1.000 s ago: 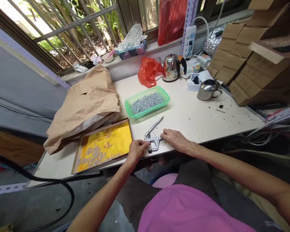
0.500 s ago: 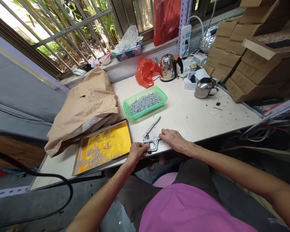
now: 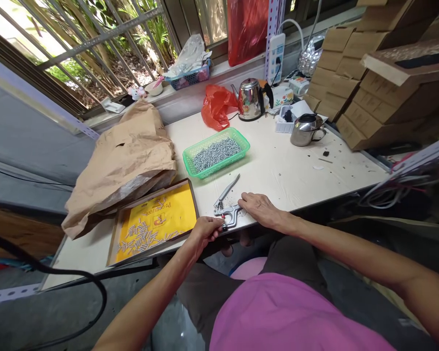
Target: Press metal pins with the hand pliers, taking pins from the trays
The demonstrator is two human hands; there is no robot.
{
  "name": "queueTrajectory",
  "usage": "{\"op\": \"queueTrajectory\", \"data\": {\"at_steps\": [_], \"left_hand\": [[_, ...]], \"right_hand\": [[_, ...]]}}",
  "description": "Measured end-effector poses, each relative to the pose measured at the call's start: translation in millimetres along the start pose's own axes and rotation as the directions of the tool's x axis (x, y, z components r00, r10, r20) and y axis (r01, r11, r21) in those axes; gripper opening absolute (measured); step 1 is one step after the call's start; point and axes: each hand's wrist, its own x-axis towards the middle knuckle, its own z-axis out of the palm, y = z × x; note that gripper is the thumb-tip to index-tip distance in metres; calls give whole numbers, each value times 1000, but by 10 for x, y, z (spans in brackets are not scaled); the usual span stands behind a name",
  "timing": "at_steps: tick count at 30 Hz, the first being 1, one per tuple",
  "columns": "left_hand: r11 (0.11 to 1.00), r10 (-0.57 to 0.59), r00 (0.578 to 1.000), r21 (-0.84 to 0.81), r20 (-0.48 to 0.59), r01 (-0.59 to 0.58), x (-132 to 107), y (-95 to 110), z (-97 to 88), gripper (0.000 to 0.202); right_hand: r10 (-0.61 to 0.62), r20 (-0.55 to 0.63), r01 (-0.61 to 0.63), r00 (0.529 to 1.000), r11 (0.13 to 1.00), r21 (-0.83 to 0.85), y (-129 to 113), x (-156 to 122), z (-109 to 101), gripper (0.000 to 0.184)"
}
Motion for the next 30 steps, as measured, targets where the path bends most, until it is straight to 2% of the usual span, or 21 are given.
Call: {"op": "queueTrajectory", "data": {"at_steps": [8,12,16,17,19,21,22,25,30], "left_hand": [[998,-41,997,39,61,39,-6,24,-5,32],[998,-58,997,29,41,57,-50,30,25,34],[999,-50,999,11,21,50,-92,42,44,34],[999,-48,999,12,20,48,-97,46,45,33],[999,-46,999,17,15,45,-102,50,45,32],[999,-40,999,13,4,40,-99,47,45,31],[999,-36,999,11,0,36,-96,43,46,31],[999,-27,1000,26,-2,28,-88,16,54,32],[1000,4,1000,13,-11,-4,-85,-32,72,33]], "right_hand": [[-31,-34,32,999,999,29,34,-12,31,18],[-36,-14,37,999,998,50,46,-17,11,19],[-81,18,78,997,989,123,180,64,-74,20],[-113,3,111,994,986,127,233,113,-105,24],[-166,-21,167,986,982,91,342,242,-165,52],[-196,25,195,980,980,36,429,389,-207,82],[-207,75,207,975,978,20,459,458,-218,92],[-239,189,243,952,970,2,493,605,-215,101],[-233,214,238,949,971,-1,494,656,-187,102]]}}
